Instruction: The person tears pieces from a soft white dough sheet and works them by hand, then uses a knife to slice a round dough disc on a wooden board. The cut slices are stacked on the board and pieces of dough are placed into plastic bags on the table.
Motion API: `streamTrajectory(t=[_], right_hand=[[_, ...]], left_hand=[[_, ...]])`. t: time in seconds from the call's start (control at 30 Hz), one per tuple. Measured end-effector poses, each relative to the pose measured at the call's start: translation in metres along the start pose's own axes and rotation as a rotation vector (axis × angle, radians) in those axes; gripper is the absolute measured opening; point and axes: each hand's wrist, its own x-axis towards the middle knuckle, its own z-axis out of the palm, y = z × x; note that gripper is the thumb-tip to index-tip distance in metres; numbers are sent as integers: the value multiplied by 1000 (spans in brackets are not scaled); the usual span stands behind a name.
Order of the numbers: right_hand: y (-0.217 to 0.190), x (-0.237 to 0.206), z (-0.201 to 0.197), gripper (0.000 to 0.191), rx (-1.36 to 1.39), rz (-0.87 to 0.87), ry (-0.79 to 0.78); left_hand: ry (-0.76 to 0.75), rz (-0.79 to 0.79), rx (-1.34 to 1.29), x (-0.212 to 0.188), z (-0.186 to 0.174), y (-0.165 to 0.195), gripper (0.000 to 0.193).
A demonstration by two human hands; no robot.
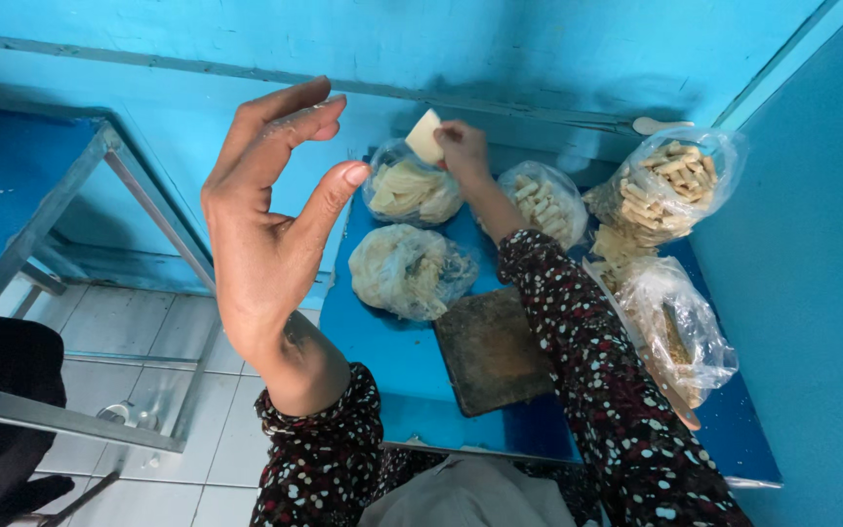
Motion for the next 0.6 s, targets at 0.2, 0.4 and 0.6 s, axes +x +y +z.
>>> streamTrajectory(t=[0.2, 0.4, 0.6], right_hand=[[-4, 0, -47, 21, 219, 234, -154], [42, -81, -123, 17, -158, -12, -680], [101, -145, -177, 28, -1166, -323, -702]], left_hand=[[-35, 12, 11, -5, -4, 7, 34], [-87, 28, -2, -7, 4, 12, 33], [-167, 114, 66, -7, 20, 31, 34]])
